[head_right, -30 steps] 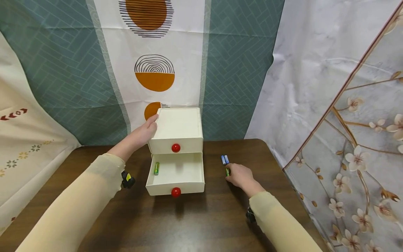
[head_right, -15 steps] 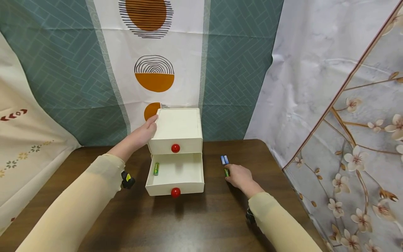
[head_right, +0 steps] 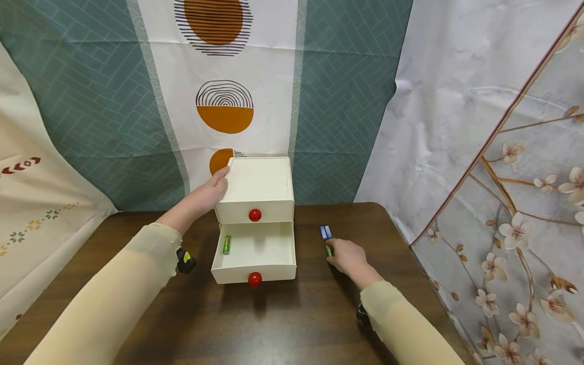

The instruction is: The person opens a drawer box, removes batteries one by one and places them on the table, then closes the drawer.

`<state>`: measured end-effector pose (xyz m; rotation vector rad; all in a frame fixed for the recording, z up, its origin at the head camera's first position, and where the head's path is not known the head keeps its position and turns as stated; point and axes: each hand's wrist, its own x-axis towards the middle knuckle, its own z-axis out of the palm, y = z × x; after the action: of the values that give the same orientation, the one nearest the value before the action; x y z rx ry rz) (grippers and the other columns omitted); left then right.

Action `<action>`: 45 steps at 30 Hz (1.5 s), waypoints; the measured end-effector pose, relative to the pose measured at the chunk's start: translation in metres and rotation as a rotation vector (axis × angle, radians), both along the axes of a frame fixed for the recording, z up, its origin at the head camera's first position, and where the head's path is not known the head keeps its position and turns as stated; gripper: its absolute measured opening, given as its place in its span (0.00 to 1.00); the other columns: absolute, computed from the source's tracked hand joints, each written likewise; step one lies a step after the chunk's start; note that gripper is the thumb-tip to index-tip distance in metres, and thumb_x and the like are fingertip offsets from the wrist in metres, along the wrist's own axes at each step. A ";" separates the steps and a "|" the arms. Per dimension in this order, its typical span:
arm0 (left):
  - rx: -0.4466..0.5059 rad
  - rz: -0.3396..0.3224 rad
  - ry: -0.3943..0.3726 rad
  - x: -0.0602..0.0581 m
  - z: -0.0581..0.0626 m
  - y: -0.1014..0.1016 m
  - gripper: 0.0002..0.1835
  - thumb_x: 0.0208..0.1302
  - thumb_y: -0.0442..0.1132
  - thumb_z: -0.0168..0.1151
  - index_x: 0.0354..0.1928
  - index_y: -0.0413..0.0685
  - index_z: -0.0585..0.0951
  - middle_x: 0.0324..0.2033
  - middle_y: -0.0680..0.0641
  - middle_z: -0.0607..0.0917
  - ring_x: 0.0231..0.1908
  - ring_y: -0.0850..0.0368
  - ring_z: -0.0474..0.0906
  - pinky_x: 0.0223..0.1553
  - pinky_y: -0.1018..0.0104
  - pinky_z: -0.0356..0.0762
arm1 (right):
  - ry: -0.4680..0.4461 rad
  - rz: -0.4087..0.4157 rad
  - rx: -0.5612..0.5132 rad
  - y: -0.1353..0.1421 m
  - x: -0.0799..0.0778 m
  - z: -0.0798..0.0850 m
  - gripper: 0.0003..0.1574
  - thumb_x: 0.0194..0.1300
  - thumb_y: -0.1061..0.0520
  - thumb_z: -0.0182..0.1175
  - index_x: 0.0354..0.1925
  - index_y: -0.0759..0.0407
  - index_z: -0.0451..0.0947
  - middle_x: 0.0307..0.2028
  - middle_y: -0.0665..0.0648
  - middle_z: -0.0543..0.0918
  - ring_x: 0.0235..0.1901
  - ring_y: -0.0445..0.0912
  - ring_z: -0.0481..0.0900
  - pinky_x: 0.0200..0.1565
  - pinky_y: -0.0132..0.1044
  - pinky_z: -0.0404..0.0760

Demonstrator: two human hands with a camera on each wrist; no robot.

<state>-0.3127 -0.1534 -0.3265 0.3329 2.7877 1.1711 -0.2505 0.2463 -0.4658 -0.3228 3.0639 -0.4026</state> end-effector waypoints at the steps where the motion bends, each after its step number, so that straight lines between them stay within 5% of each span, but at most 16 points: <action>1: 0.001 0.000 0.003 0.000 0.000 0.000 0.37 0.89 0.57 0.24 0.92 0.57 0.39 0.90 0.44 0.44 0.86 0.37 0.45 0.84 0.38 0.44 | 0.002 -0.003 0.000 0.000 0.000 0.000 0.33 0.69 0.56 0.78 0.69 0.59 0.83 0.39 0.52 0.89 0.40 0.50 0.87 0.40 0.52 0.86; 24: 0.014 0.002 -0.006 0.002 -0.001 0.001 0.37 0.89 0.58 0.25 0.92 0.59 0.38 0.90 0.45 0.44 0.87 0.38 0.45 0.84 0.38 0.43 | 0.070 -0.048 -0.011 0.000 0.010 -0.004 0.29 0.66 0.55 0.79 0.64 0.58 0.86 0.35 0.49 0.89 0.37 0.49 0.87 0.37 0.52 0.85; 45: 0.013 0.001 -0.004 0.000 -0.001 -0.001 0.37 0.89 0.58 0.26 0.92 0.59 0.38 0.90 0.44 0.45 0.87 0.39 0.45 0.84 0.38 0.43 | 0.155 -0.023 -0.075 -0.006 0.023 0.034 0.27 0.71 0.54 0.75 0.65 0.59 0.86 0.37 0.47 0.92 0.37 0.48 0.89 0.38 0.53 0.86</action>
<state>-0.3127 -0.1545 -0.3275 0.3302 2.7778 1.1891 -0.2271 0.2405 -0.4315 -0.3370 3.2114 -0.5191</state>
